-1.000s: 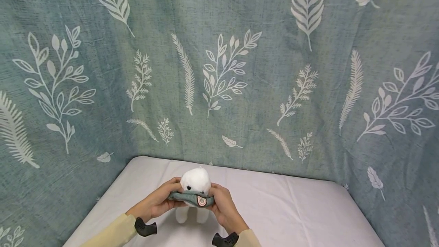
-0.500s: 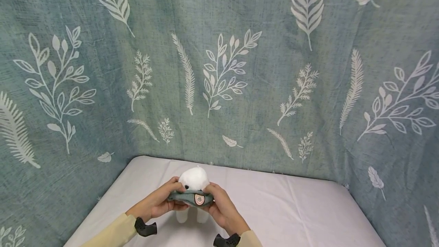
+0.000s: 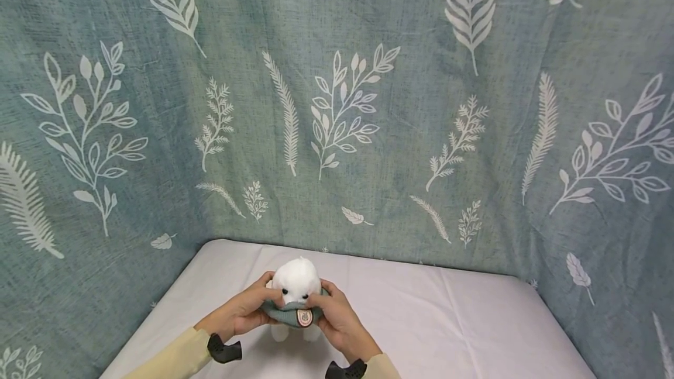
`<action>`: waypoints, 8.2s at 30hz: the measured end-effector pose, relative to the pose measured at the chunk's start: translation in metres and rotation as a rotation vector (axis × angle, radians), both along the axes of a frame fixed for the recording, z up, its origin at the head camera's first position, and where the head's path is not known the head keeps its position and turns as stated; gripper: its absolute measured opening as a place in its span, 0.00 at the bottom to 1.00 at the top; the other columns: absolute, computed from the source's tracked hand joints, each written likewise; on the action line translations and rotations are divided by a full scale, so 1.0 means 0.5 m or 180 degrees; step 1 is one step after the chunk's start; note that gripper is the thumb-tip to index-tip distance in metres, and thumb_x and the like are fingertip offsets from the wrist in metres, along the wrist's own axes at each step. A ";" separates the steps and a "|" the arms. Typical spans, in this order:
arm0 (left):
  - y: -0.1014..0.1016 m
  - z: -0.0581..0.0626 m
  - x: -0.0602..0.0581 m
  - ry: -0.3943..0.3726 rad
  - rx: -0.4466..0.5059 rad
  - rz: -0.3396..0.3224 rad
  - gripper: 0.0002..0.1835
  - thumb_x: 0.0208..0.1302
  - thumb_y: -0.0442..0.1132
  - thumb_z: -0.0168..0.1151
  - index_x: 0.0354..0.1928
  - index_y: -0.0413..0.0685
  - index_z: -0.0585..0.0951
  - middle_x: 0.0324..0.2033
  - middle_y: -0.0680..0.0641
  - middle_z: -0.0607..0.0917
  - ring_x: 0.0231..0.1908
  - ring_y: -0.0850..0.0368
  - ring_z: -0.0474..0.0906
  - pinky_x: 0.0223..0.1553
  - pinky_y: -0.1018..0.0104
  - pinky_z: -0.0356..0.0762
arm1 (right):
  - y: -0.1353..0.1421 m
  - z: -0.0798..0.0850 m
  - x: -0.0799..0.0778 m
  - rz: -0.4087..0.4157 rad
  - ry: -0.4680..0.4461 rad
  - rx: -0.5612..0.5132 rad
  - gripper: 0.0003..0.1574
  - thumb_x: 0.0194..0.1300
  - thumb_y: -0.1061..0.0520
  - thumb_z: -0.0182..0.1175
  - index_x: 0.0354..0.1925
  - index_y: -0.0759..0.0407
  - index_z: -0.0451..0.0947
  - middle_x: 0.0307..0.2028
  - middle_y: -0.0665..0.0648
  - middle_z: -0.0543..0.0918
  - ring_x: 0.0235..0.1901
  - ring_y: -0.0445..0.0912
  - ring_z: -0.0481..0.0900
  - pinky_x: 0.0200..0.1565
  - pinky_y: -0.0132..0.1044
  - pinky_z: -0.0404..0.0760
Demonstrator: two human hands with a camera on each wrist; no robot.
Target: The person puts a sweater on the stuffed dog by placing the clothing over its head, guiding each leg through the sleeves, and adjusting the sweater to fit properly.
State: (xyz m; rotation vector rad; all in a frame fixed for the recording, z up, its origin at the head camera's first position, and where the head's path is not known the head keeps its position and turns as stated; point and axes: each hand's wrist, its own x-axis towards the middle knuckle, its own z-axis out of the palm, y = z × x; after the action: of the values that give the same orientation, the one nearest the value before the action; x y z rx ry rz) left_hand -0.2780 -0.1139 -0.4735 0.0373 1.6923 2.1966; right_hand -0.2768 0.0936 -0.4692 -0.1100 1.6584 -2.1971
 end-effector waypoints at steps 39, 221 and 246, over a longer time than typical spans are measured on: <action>-0.036 -0.037 -0.024 0.0486 -0.0784 -0.0135 0.43 0.54 0.30 0.74 0.71 0.47 0.64 0.61 0.35 0.75 0.53 0.43 0.77 0.44 0.53 0.80 | 0.022 -0.023 -0.010 0.0085 0.0598 0.0983 0.53 0.59 0.61 0.74 0.75 0.64 0.57 0.70 0.68 0.67 0.66 0.62 0.70 0.58 0.52 0.79; -0.001 -0.005 -0.018 0.1465 -0.1983 -0.0102 0.11 0.76 0.48 0.60 0.45 0.49 0.83 0.41 0.51 0.82 0.44 0.54 0.76 0.43 0.57 0.76 | 0.103 -0.040 0.027 -0.0159 0.0345 0.1493 0.46 0.70 0.32 0.62 0.63 0.64 0.57 0.27 0.55 0.87 0.19 0.41 0.69 0.24 0.34 0.70; 0.057 -0.039 0.034 0.3757 -0.3526 -0.0147 0.24 0.70 0.68 0.57 0.56 0.65 0.88 0.43 0.56 0.68 0.40 0.59 0.55 0.41 0.64 0.58 | 0.116 -0.056 0.022 -0.0176 0.1121 0.1979 0.19 0.72 0.47 0.65 0.49 0.61 0.86 0.30 0.51 0.81 0.22 0.41 0.68 0.21 0.29 0.70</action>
State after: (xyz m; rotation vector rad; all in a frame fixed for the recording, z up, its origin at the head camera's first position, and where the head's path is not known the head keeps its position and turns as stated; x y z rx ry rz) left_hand -0.2612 -0.0854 -0.4930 1.2055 3.1612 0.8086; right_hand -0.2660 0.1515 -0.4972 -0.2926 2.4856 -1.6609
